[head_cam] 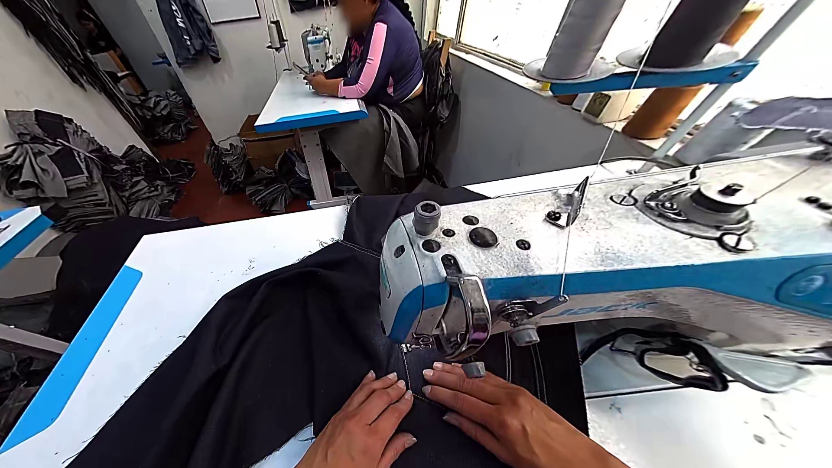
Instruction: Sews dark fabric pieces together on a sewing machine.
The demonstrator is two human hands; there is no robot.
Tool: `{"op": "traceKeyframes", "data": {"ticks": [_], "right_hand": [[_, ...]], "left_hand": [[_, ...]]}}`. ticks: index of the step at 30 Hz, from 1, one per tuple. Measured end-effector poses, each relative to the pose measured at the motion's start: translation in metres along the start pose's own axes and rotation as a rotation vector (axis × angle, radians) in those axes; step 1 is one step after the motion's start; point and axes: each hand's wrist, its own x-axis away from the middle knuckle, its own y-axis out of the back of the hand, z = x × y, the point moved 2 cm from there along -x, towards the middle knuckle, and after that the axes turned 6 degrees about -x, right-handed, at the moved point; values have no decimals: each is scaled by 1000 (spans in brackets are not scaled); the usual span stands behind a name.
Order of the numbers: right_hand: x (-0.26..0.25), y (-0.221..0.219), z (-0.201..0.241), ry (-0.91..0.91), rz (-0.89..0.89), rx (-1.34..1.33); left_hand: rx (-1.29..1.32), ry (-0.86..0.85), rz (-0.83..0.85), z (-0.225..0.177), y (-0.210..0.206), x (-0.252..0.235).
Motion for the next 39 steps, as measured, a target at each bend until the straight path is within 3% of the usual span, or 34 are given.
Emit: {"op": "traceKeyframes", "data": {"ticks": [30, 39], "right_hand": [[-37, 12, -40, 9, 3, 166], [-39, 16, -39, 8, 14, 154]], "left_hand": [[2, 113, 51, 30, 4, -32], [28, 77, -11, 35, 2, -30]]}}
